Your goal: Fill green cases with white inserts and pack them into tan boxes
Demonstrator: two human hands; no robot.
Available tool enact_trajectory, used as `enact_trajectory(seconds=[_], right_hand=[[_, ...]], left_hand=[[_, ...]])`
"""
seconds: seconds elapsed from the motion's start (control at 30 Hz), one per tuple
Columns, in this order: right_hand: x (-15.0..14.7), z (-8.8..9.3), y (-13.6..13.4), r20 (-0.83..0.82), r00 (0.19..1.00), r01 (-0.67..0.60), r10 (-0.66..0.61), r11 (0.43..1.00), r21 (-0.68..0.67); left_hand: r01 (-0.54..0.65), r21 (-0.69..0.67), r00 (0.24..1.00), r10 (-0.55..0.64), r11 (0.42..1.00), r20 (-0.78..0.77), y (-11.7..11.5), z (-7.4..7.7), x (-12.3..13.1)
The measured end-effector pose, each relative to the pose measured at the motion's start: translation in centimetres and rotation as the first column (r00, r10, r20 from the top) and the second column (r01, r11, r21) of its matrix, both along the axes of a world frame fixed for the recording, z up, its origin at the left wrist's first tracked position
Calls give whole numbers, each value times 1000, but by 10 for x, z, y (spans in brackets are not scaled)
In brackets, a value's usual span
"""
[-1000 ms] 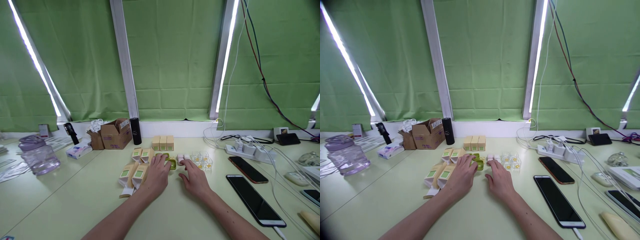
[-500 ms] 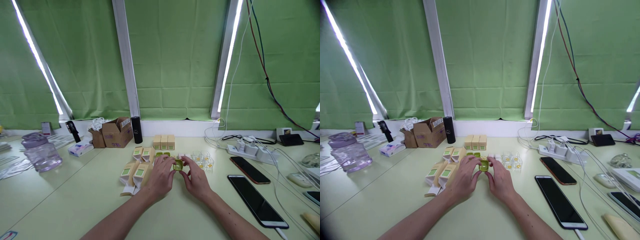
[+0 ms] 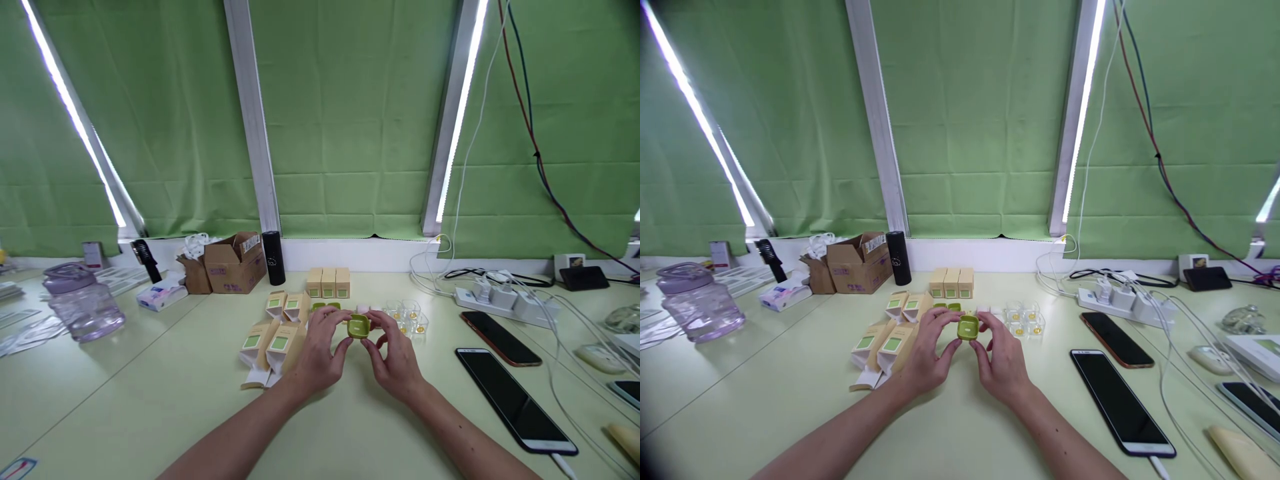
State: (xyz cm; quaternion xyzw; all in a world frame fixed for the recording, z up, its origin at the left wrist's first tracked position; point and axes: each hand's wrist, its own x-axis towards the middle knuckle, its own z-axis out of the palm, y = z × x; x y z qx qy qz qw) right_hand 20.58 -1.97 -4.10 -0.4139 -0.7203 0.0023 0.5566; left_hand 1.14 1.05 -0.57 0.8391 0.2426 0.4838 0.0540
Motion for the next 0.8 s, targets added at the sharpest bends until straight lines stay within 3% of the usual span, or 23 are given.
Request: enact_trajectory(seconds=[0.2, 0.53, 0.8], right_hand=[[0, 1, -1, -11, 1000, -15, 15, 1000, -7], [-1, 6, -4, 7, 999, -35, 35, 995, 94], [0, 3, -2, -25, 999, -22, 23, 998, 53]], left_hand=[[-5, 15, 1000, 5, 1000, 9, 0, -1, -1], [3, 114, 999, -9, 993, 46, 0, 1, 0], [-25, 25, 998, 23, 999, 57, 2, -1, -1]])
